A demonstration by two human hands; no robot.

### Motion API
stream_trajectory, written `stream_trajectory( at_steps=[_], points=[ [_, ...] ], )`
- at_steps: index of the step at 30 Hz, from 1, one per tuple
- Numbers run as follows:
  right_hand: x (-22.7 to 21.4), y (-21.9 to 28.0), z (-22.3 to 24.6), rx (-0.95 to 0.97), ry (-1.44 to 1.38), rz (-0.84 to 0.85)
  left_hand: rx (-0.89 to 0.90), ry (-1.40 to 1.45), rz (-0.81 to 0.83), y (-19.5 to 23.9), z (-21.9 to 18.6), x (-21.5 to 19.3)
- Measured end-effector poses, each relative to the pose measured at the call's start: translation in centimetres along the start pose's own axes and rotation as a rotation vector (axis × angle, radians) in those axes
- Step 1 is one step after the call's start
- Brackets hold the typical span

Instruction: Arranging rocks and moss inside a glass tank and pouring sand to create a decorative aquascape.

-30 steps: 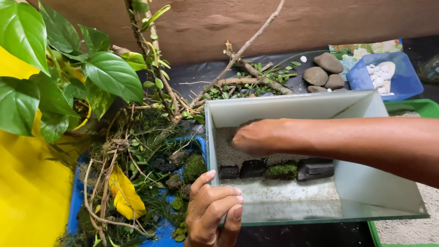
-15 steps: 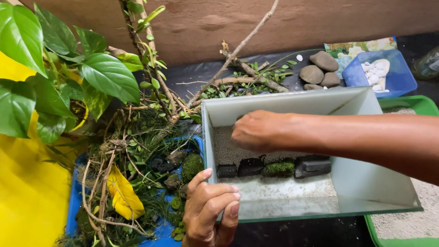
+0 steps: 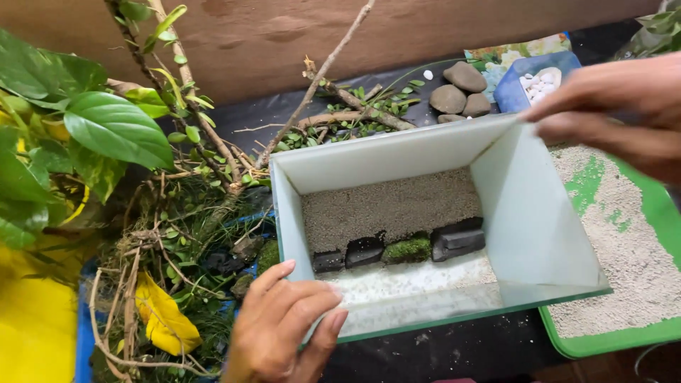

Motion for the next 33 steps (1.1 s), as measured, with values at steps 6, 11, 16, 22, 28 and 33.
stream_trajectory(
  at_steps=[6, 11, 16, 22, 28, 33],
  points=[
    [5.3, 11.9, -11.3, 0.488, -0.437, -0.191, 0.137, -0.343, 0.685, -4.2, -0.1, 5.8],
    [8.1, 14.7, -9.8, 0.697, -0.508, -0.184, -0.089, -0.701, 1.545, -2.9, 6.0, 15.9],
    [8.2, 14.5, -9.1, 0.654, -0.317, -0.037, -0.118, -0.821, 1.773, -0.9, 9.2, 20.5],
    [9.2, 14.2, -9.3, 0.64, -0.291, 0.015, -0.058, -0.808, 1.931, 1.3, 11.0, 24.5],
    [10.3, 14.6, -10.5, 0.616, -0.234, 0.087, -0.073, -0.802, 1.729, -2.1, 8.6, 23.2],
    [10.8, 14.5, -10.4, 0.623, -0.229, 0.116, -0.104, -0.759, 1.835, -0.8, 8.7, 24.5]
  ],
)
Point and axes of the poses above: each hand's wrist, its own y-axis away from the middle knuckle, its own x-axis out of the palm, z = x × y, the point moved 7 cm from there along -y, towards the middle knuckle, and after that the axes turned 5 degrees about -x, right-handed, at the moved point
